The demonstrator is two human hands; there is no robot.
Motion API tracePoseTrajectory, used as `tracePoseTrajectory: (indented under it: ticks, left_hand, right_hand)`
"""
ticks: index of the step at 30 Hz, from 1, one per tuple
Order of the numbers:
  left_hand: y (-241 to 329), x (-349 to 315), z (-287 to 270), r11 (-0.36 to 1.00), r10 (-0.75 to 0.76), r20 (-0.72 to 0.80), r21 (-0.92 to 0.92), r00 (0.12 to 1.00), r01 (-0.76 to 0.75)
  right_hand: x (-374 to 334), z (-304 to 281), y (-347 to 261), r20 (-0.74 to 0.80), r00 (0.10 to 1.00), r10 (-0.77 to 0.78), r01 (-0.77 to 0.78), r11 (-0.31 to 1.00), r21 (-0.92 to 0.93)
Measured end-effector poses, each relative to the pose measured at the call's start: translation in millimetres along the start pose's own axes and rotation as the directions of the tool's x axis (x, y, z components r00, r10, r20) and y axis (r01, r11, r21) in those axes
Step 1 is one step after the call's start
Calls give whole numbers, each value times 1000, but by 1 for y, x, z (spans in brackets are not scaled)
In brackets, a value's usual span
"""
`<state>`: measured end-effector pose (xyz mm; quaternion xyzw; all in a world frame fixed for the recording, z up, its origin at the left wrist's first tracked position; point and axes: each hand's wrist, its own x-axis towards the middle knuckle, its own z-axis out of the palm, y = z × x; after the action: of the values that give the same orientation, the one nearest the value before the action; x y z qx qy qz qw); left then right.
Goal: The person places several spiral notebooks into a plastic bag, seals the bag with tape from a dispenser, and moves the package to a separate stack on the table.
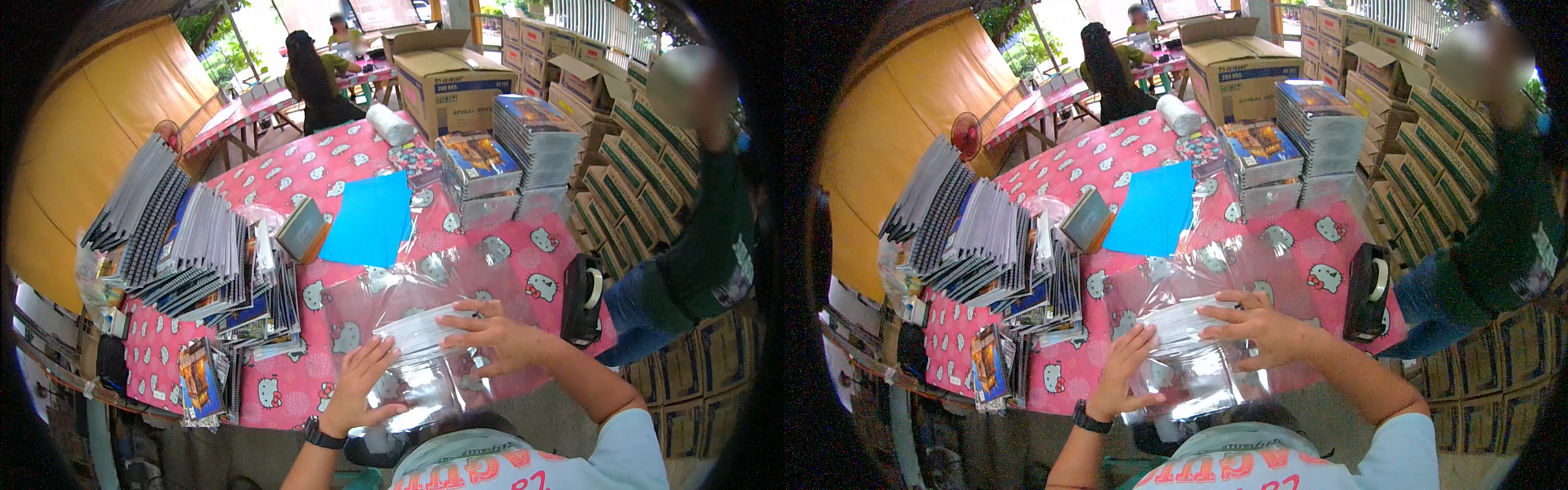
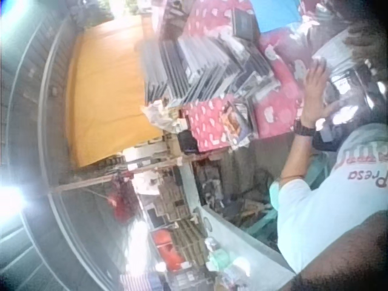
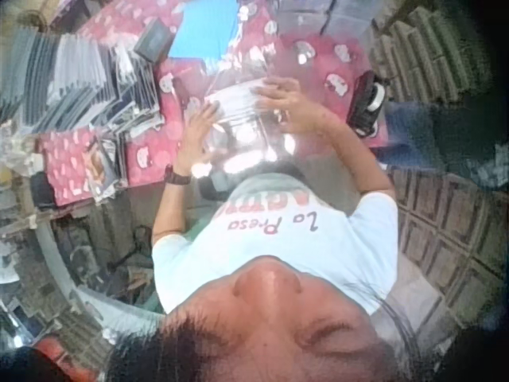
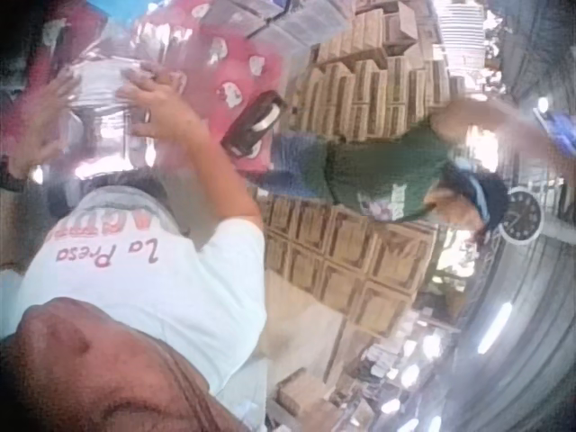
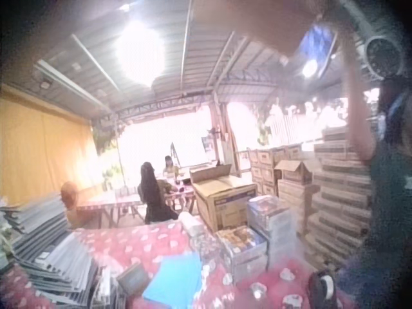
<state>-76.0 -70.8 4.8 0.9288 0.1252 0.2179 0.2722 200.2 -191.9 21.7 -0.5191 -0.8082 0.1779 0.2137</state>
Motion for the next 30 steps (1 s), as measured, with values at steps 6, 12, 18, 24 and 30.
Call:
tracePoseTrajectory:
  ticks: [6,12,18,24,30]
  left_hand:
    - [1,11,-20,997,41,289,50,956,-58]
    - [10,39,-18,968,133,410,142,903,-207]
    - [19,54,-7,959,131,478,160,869,-233]
    - [23,47,-10,963,78,465,195,882,-187]
    - [28,53,-6,967,95,466,167,880,-192]
  right_hand:
    - [4,-3,-3,157,987,-32,29,999,21]
    - [6,-7,-13,205,978,-32,37,999,-22]
    - [-21,-4,-16,5,1000,22,-22,998,60]
    - [-171,16,56,-770,-30,637,-538,640,549]
    - [-241,61,96,-614,-157,774,-741,319,592]
